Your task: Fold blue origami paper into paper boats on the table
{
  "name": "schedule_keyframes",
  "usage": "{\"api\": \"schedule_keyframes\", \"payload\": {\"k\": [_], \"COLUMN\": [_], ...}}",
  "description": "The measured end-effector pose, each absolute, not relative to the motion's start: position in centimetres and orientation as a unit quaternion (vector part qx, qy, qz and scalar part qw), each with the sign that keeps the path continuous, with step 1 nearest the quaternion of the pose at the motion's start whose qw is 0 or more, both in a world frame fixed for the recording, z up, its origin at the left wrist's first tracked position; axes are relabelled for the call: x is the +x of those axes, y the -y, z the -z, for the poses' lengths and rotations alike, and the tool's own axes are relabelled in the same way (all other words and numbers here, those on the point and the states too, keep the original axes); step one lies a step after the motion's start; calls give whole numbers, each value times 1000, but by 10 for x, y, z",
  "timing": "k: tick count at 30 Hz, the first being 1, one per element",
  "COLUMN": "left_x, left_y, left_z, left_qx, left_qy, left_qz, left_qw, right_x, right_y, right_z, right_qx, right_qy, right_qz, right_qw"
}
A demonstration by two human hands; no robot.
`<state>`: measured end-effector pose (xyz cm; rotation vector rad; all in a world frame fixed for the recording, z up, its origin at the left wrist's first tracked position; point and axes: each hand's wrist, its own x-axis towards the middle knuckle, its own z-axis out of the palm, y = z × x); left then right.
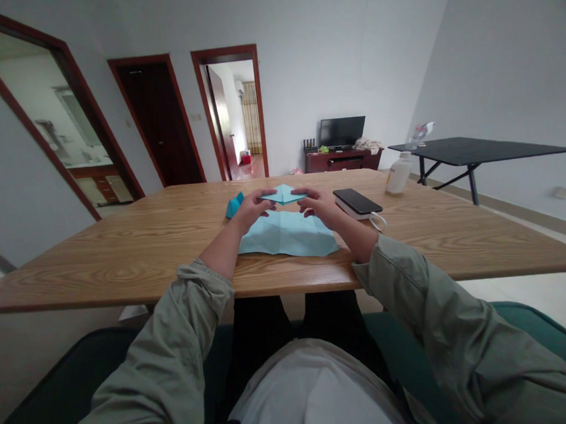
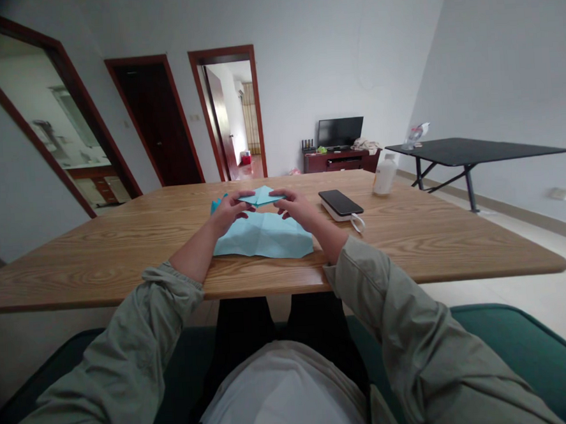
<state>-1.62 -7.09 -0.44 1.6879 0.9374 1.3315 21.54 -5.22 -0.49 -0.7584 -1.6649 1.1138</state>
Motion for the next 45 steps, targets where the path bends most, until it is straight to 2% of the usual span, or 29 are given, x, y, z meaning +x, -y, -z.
{"api": "schedule_keyframes", "payload": {"k": [8,21,28,37,45], "left_x": [-18,-21,-22,-17,-11], "left_y": [65,67,67,62,67], "left_z": [8,6,5,8,5], "left_qx": [678,639,635,636,682], "left_qy": [-383,-326,-326,-405,-407], "left_qz": [-498,-511,-509,-534,-523], "left_qw": [382,473,481,382,310], "right_x": [215,214,213,212,211], "right_y": [51,51,48,48,51], "right_z": [5,8,10,10,10], "right_qx": [-316,-314,-311,-319,-331], "right_qy": [680,675,669,686,720], "right_qz": [-456,-471,-477,-446,-403], "right_qw": [478,472,477,478,457]}}
